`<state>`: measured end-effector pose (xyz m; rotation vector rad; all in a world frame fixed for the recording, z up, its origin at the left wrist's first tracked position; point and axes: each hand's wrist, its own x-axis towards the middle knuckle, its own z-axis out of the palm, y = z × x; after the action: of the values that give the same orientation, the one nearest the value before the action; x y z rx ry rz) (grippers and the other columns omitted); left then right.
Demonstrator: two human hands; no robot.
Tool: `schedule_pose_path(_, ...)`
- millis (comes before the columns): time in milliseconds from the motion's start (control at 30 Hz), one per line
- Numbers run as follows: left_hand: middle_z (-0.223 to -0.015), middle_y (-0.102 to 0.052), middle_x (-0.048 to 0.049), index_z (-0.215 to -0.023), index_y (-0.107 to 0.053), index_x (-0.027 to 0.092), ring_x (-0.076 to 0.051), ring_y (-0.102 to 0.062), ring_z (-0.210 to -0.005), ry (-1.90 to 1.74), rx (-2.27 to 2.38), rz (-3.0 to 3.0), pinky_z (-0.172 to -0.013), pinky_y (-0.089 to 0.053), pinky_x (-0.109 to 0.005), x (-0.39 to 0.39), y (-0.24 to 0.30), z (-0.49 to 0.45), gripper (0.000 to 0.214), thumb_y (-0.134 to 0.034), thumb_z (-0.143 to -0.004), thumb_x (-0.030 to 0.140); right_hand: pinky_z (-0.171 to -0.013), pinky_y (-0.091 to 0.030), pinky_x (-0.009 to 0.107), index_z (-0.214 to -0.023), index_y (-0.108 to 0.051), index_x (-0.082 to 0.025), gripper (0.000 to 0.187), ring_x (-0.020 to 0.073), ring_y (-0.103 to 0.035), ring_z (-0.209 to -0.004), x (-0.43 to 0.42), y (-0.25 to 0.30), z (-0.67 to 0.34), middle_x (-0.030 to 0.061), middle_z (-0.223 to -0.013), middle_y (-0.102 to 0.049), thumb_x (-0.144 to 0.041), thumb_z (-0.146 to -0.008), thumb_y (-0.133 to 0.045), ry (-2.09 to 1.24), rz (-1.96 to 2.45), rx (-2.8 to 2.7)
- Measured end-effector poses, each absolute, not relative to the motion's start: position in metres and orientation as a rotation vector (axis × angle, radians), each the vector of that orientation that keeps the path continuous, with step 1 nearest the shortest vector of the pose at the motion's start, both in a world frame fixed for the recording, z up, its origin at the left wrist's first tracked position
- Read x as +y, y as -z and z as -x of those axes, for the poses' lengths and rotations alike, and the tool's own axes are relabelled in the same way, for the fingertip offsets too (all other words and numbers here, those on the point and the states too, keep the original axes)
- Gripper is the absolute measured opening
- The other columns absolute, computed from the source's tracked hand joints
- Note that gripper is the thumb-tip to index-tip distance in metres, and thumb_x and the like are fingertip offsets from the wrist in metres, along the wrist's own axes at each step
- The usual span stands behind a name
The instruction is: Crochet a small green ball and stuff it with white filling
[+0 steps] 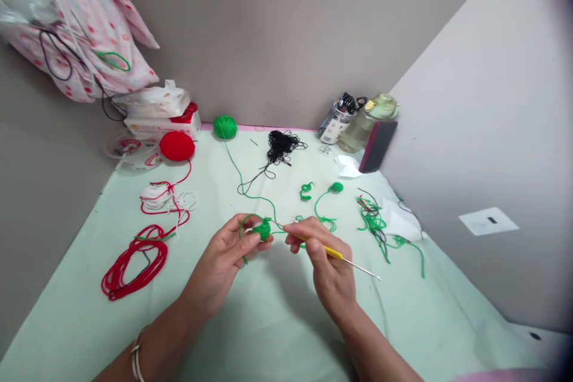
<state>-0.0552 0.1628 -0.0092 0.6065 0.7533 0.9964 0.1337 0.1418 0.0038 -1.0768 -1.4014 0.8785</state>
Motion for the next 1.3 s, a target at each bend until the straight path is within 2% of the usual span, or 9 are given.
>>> schedule_pose_path(533,-0.1,-0.068,-0.0025,-0.102,-0.075,0.026,-0.017,-0.06,-0.098,-0.949,0.761,-0.842,-0.088,-0.052,-0.028,0.156,0.007,0.05,0.016,-0.08,-0.088,0.031,-0.076,-0.058,0.036,-0.104,-0.083,-0.029,0.017,0.0211,-0.069,-0.085,0.146,-0.004,-0.126,0.0055,-0.089,-0.076,-0.034,-0.097,-0.068,-0.981,1.075,-1.278)
schedule_pose_path(700,-0.104,-0.068,-0.0025,-0.1,-0.074,0.026,-0.019,-0.063,-0.105,-1.055,0.838,-0.915,-0.094,-0.051,-0.028,0.154,0.007,0.047,0.015,-0.081,-0.087,0.029,-0.08,-0.06,0.032,-0.1,-0.082,-0.031,0.017,0.0201,-0.07,-0.09,0.145,-0.006,-0.122,0.0034,-0.098,-0.074,-0.028,-0.083,-0.083,-1.129,1.114,-1.226)
schedule_pose_path(800,-0.109,-0.067,-0.0034,-0.114,-0.071,0.027,-0.015,-0.064,-0.082,-0.978,0.901,-0.949,-0.069,-0.051,-0.025,0.16,0.005,0.054,0.03,-0.08,-0.087,0.036,-0.075,-0.059,0.03,-0.097,-0.079,-0.028,0.02,0.0183,-0.07,-0.084,0.147,-0.005,-0.125,0.0021,-0.094,-0.073,-0.029,-0.078,-0.087,-1.225,1.163,-1.086)
schedule_pose_path(867,-0.095,-0.066,-0.0005,-0.118,-0.069,0.028,-0.01,-0.048,-0.057,-0.868,0.955,-1.019,-0.051,-0.037,-0.023,0.166,0.004,0.064,0.032,-0.074,-0.091,0.044,-0.071,-0.058,0.028,-0.097,-0.077,-0.026,0.026,0.0169,-0.069,-0.079,0.149,-0.003,-0.13,0.001,-0.089,-0.072,-0.031,-0.075,-0.089,-1.278,1.16,-0.971)
schedule_pose_path(933,-0.064,-0.049,0.0047,-0.093,-0.071,0.022,-0.011,-0.036,-0.054,-0.747,0.971,-1.146,-0.05,-0.028,-0.023,0.173,0.002,0.076,0.029,-0.065,-0.096,0.05,-0.072,-0.057,0.029,-0.097,-0.074,-0.025,0.029,0.0164,-0.068,-0.078,0.151,-0.002,-0.135,0.0003,-0.087,-0.071,-0.032,-0.074,-0.09,-1.335,1.113,-0.887)
schedule_pose_path(1033,-0.059,-0.035,0.0061,-0.069,-0.064,0.02,-0.011,-0.029,-0.054,-0.778,1.012,-1.181,-0.05,-0.026,-0.023,0.182,-0.005,0.091,0.042,-0.067,-0.094,0.054,-0.072,-0.057,0.03,-0.091,-0.069,-0.024,0.027,0.0176,-0.068,-0.08,0.153,-0.002,-0.137,0.0009,-0.087,-0.07,-0.031,-0.075,-0.089,-1.416,1.026,-0.835)
schedule_pose_path(1133,-0.073,-0.051,0.001,-0.061,-0.061,0.019,-0.011,-0.041,-0.062,-1.036,0.99,-1.039,-0.057,-0.04,-0.021,0.185,-0.017,0.098,0.046,-0.077,-0.086,0.055,-0.066,-0.054,0.029,-0.083,-0.067,-0.022,0.024,0.0162,-0.065,-0.075,0.155,-0.006,-0.136,0.0001,-0.086,-0.065,-0.028,-0.073,-0.089,-1.422,0.98,-0.822)
schedule_pose_path(1233,-0.104,-0.067,-0.0062,-0.059,-0.061,0.018,-0.017,-0.06,-0.087,-1.108,0.917,-0.82,-0.072,-0.055,-0.024,0.18,-0.032,0.095,0.044,-0.085,-0.08,0.048,-0.066,-0.051,0.029,-0.079,-0.066,-0.022,0.023,0.0166,-0.064,-0.076,0.154,-0.009,-0.134,0.0,-0.086,-0.062,-0.029,-0.073,-0.088,-1.398,0.972,-0.868)
schedule_pose_path(1300,-0.091,-0.066,-0.0054,-0.057,-0.057,0.019,-0.021,-0.064,-0.091,-1.05,0.804,-0.678,-0.073,-0.06,-0.03,0.174,-0.041,0.089,0.045,-0.083,-0.082,0.046,-0.066,-0.05,0.029,-0.077,-0.066,-0.022,0.023,0.0166,-0.062,-0.077,0.153,-0.009,-0.132,0.0004,-0.086,-0.062,-0.03,-0.075,-0.087,-1.368,0.971,-0.926)
